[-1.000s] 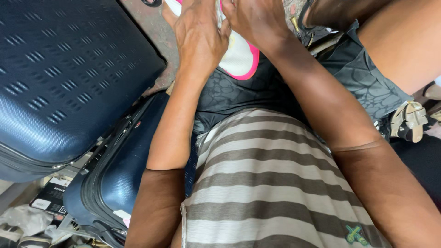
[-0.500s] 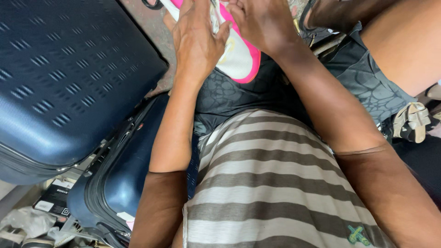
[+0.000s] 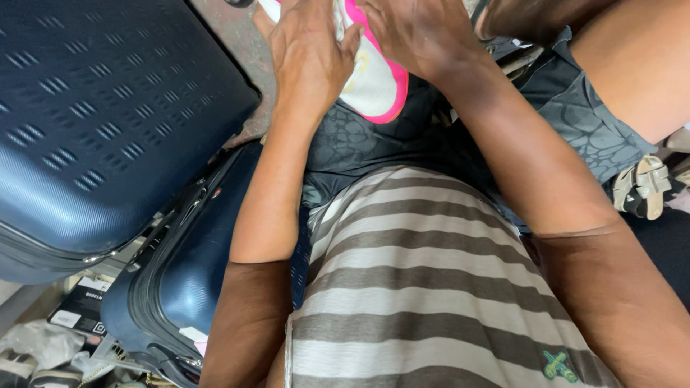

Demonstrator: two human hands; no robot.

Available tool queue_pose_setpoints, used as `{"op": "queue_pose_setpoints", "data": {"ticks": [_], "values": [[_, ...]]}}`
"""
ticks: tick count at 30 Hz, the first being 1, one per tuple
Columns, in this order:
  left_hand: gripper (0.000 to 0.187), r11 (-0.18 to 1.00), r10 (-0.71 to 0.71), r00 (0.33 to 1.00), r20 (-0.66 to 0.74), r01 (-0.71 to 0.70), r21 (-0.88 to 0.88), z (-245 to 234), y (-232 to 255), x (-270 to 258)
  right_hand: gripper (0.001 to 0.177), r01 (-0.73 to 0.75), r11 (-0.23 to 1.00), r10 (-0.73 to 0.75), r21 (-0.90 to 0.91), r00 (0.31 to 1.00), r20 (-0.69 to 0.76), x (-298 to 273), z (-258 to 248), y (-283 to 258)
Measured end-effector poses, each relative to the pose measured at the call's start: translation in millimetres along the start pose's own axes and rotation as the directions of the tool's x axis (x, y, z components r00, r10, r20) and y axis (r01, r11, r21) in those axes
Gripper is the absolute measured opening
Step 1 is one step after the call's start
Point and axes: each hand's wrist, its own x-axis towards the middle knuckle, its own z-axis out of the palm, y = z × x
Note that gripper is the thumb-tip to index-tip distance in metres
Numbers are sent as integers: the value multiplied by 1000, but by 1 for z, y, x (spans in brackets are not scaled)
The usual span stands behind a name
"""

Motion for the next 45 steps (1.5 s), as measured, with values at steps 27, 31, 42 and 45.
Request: {"op": "queue_pose_setpoints", "data": {"ticks": [27,31,42,45], "values": [[42,999,-33,999,-40,34,6,4,5,-7,13,-539,606,483,585,834,268,-45,-66,-33],[40,996,-82,996,-32,82,24,4,10,-8,12,-592,601,534,537,798,281,-58,-67,-44],[38,993,-108,994,-15,109,55,4,9,-10,12,-672,413,595,614,710,376,-74,-66,-63],[41,997,-80,996,-49,80,-3,3,9,-9,12,-686,358,602,634,688,405,-79,-62,-60]]}}
